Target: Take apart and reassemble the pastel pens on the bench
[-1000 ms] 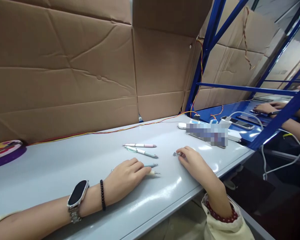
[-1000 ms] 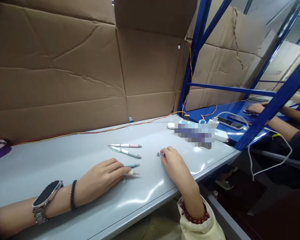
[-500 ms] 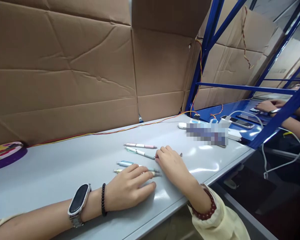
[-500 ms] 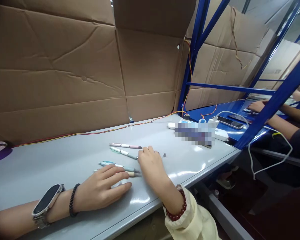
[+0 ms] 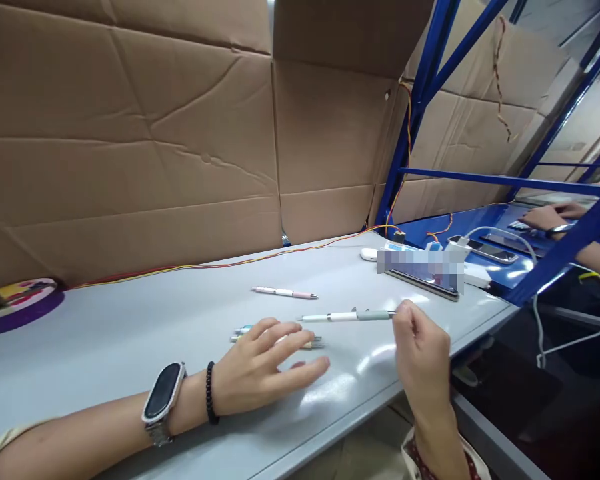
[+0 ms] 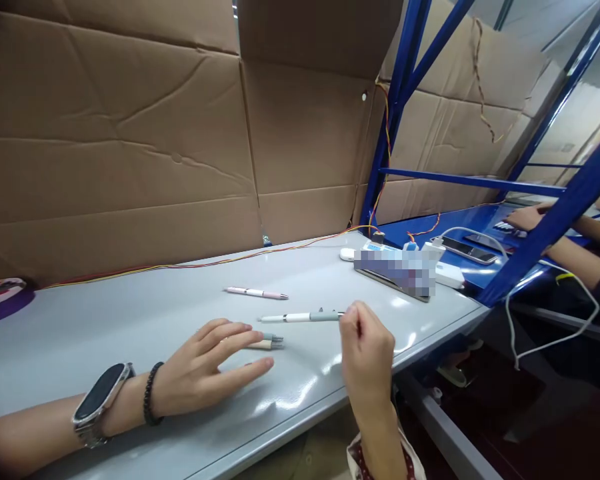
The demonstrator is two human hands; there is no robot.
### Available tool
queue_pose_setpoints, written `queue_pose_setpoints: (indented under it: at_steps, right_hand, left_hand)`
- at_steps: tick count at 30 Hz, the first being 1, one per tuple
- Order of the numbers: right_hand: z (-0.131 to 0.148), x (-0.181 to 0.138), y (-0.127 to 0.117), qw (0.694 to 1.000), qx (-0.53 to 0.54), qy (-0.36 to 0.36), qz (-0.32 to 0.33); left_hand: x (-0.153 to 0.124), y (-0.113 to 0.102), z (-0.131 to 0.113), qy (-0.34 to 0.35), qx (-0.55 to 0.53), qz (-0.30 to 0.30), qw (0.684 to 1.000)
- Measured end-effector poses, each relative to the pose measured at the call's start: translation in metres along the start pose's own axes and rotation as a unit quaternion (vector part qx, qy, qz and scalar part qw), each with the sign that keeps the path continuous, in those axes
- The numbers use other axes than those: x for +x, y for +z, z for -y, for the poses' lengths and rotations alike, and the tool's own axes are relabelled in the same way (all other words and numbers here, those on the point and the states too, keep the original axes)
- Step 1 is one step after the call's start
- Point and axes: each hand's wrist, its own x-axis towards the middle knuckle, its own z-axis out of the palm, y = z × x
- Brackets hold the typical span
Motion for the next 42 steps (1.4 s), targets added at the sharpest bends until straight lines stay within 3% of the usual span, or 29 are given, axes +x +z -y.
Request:
queue_pose_setpoints:
  at_steps: [3, 6, 12, 14, 20, 24, 28, 33, 39, 42]
  right_hand:
    - [0.007, -0.018, -0.010, 0.999, 0.042, -0.008, -0.006]
    - [0.018, -0.037, -0.005, 0.987, 0.102, -0.067, 0.107]
    - [0.025, -0.045, 0.014, 0.939, 0.062, -0.107, 0.322]
    - [0.023, -0.041, 0.015, 0.925, 0.035, -0.113, 0.361]
    - [0.016, -0.034, 0.008, 0.918, 0.068, -0.083, 0.382]
    - [0.019, -0.032, 0.013, 0.914, 0.043, -0.059, 0.398]
    - [0.021, -0.031, 0.021, 0.910, -0.009, -0.092, 0.404]
    - [0.017, -0.030, 0.018, 0.912, 0.063, -0.055, 0.402]
    - [0.018, -0.032, 0.019, 0.916, 0.013, -0.052, 0.398]
    - [0.017, -0.030, 0.018, 0.913, 0.070, -0.034, 0.401]
  left_hand:
    - [0.001, -0.008, -0.010, 0.016, 0.002, -0.035, 0.999]
    - [0.005, -0.014, -0.020, 0.009, -0.015, -0.026, 1.000]
    - [0.009, -0.011, -0.019, -0.105, -0.100, 0.181, 0.973]
    - [0.007, -0.004, -0.016, -0.118, -0.100, 0.213, 0.965]
    - [0.000, 0.009, -0.011, -0.145, -0.141, 0.205, 0.958]
    - [0.000, 0.010, -0.012, -0.169, -0.178, 0.233, 0.941]
    - [0.001, 0.010, -0.011, -0.185, -0.198, 0.254, 0.929]
    - [0.003, 0.009, -0.010, -0.185, -0.205, 0.254, 0.927]
    - [0.003, 0.011, -0.010, -0.192, -0.208, 0.266, 0.922]
    - [0.003, 0.011, -0.010, -0.191, -0.204, 0.274, 0.920]
